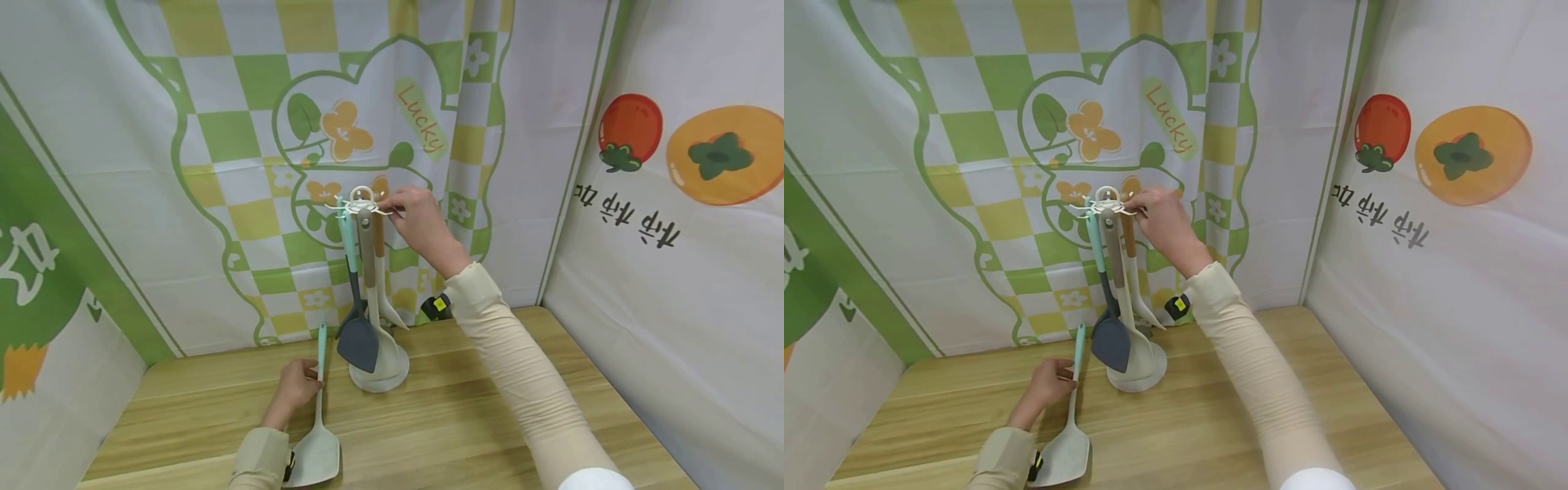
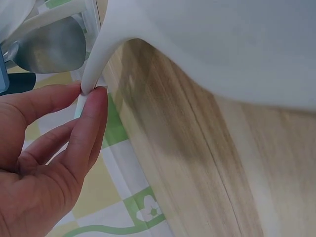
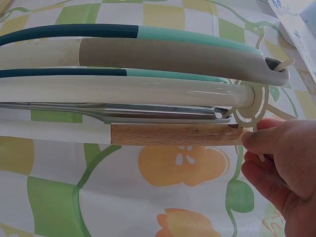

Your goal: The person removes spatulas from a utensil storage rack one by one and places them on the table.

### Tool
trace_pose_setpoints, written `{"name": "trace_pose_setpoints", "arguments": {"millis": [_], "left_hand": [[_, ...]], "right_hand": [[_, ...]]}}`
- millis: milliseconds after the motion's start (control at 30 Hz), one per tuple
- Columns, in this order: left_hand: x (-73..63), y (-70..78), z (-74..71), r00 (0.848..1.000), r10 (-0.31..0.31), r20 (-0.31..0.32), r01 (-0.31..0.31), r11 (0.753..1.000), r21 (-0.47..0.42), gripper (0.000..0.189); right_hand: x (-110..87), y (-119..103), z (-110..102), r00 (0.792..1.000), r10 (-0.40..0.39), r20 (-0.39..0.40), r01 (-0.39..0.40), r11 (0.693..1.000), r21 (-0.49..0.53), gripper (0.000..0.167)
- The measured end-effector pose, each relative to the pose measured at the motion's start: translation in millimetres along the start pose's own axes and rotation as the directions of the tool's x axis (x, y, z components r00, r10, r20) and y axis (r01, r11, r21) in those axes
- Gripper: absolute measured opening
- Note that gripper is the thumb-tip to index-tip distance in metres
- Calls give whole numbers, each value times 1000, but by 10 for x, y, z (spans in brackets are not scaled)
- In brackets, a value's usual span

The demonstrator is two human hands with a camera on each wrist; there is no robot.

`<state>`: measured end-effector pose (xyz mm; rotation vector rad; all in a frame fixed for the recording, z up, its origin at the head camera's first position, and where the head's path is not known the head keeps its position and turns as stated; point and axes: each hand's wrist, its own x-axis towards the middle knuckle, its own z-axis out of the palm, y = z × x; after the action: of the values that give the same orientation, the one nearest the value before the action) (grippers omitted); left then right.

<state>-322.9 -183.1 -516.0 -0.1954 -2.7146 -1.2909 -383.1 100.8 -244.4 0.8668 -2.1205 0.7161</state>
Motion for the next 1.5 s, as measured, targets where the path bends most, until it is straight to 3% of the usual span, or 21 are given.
{"name": "trace_pose_setpoints", "arguments": {"millis": [333, 800, 1233, 1500], "left_hand": [[1, 26, -3, 999, -18, 34, 17, 999, 28, 42], [-10, 15, 9, 993, -94, 69, 97, 994, -52, 43], [-45, 88, -4, 983, -132, 127, 134, 991, -9, 46], [-46, 49, 4, 976, -160, 147, 163, 987, -8, 47]], "right_hand": [[15, -17, -7, 1000, 11, 6, -11, 1000, 2, 14], [19, -32, -14, 1000, 22, 17, -22, 1000, -1, 14], [4, -32, -11, 1000, 14, 16, -14, 1000, -2, 14], [0, -15, -8, 1000, -10, 11, 10, 1000, -10, 15]]}}
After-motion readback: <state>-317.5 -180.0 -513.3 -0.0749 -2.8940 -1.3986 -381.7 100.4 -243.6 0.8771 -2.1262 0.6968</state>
